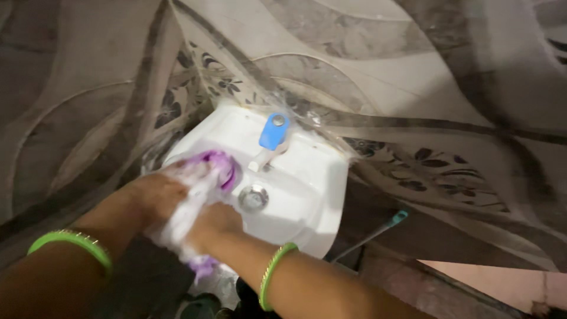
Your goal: The person washes a purple garment by hand in a small white sink, scrubbing it with soap and rinsing it repeatedly.
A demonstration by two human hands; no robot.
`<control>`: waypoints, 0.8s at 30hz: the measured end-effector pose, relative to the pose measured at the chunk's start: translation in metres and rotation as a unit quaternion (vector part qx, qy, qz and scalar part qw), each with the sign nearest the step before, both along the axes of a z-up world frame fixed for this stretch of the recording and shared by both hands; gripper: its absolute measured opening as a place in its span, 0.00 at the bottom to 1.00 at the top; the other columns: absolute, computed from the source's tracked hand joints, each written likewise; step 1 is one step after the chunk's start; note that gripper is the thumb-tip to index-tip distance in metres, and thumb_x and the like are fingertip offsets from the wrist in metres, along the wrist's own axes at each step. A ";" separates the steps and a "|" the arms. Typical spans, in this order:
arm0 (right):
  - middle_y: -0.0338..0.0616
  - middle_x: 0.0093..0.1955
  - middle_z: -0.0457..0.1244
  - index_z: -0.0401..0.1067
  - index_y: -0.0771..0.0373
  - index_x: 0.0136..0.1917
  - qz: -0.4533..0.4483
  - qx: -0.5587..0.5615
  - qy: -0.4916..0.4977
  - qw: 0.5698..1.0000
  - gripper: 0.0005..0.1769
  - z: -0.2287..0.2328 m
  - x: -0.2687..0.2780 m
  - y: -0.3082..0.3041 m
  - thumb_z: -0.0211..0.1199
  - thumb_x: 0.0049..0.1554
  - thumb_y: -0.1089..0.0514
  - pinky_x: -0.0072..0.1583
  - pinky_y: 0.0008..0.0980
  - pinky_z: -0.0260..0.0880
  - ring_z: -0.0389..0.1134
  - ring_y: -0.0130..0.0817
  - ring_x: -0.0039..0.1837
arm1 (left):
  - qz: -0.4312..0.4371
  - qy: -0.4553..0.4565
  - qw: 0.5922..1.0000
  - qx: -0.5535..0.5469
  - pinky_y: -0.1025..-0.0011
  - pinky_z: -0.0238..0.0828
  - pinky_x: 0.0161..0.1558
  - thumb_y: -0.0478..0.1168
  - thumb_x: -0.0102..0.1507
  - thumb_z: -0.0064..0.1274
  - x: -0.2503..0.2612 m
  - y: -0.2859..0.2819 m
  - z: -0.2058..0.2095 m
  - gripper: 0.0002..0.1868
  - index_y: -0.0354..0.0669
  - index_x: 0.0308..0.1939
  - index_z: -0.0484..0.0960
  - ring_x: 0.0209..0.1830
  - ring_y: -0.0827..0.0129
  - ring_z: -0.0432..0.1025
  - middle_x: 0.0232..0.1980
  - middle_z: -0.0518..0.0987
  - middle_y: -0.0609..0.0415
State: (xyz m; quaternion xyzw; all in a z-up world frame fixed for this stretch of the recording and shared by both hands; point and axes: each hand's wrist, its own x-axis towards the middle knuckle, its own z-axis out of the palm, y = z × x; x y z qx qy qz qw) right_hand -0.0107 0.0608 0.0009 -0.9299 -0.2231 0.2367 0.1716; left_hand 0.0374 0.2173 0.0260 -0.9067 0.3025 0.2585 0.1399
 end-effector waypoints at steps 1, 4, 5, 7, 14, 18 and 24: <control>0.62 0.61 0.64 0.73 0.68 0.58 -0.012 -0.002 0.007 1.000 0.31 -0.003 0.003 0.006 0.70 0.46 0.48 0.64 0.47 0.65 0.64 0.56 0.64 | 0.004 -0.004 1.000 0.003 0.45 0.45 0.70 0.57 0.57 0.55 0.006 0.002 -0.002 0.32 0.36 0.56 0.78 0.65 0.43 0.65 0.60 0.74 0.36; 0.63 0.63 0.63 0.73 0.68 0.60 -0.046 -0.001 0.020 0.999 0.32 -0.011 0.017 0.022 0.70 0.47 0.48 0.66 0.48 0.65 0.63 0.57 0.67 | 0.019 -0.021 1.000 0.012 0.46 0.44 0.71 0.56 0.57 0.54 0.028 -0.005 -0.010 0.31 0.37 0.57 0.78 0.65 0.44 0.65 0.60 0.74 0.36; 0.63 0.64 0.63 0.73 0.68 0.60 -0.054 -0.003 0.024 0.998 0.32 -0.015 0.020 0.026 0.70 0.47 0.48 0.66 0.48 0.64 0.63 0.57 0.68 | 0.026 -0.024 0.999 0.014 0.46 0.44 0.71 0.56 0.57 0.54 0.031 -0.005 -0.012 0.31 0.37 0.57 0.78 0.65 0.44 0.65 0.60 0.74 0.37; 0.64 0.66 0.62 0.73 0.68 0.61 -0.060 -0.010 0.030 0.998 0.33 -0.022 0.022 0.026 0.70 0.47 0.48 0.67 0.48 0.64 0.62 0.58 0.70 | 0.037 -0.025 0.999 0.019 0.46 0.43 0.71 0.55 0.57 0.54 0.033 -0.005 -0.013 0.31 0.37 0.57 0.77 0.66 0.45 0.65 0.60 0.74 0.37; 0.58 0.59 0.68 0.78 0.64 0.54 -0.038 -0.015 0.060 0.997 0.27 -0.004 0.010 0.021 0.69 0.47 0.46 0.64 0.44 0.70 0.69 0.52 0.64 | 0.073 -0.026 0.996 0.041 0.46 0.41 0.73 0.53 0.58 0.53 0.000 0.008 0.003 0.30 0.38 0.59 0.76 0.66 0.48 0.65 0.60 0.74 0.39; 0.57 0.56 0.69 0.79 0.62 0.51 -0.001 -0.019 0.050 0.999 0.25 0.005 -0.002 0.004 0.70 0.45 0.45 0.61 0.44 0.71 0.71 0.51 0.60 | 0.088 -0.021 0.995 0.037 0.46 0.40 0.73 0.52 0.58 0.53 -0.040 0.000 0.010 0.30 0.39 0.59 0.76 0.66 0.50 0.65 0.60 0.74 0.39; 0.55 0.50 0.70 0.79 0.59 0.47 0.060 -0.036 0.042 0.997 0.23 0.023 -0.018 -0.046 0.70 0.43 0.43 0.57 0.45 0.73 0.72 0.51 0.55 | 0.110 -0.014 0.994 0.023 0.46 0.38 0.75 0.51 0.59 0.52 -0.082 -0.039 0.018 0.29 0.40 0.60 0.75 0.66 0.52 0.65 0.60 0.74 0.41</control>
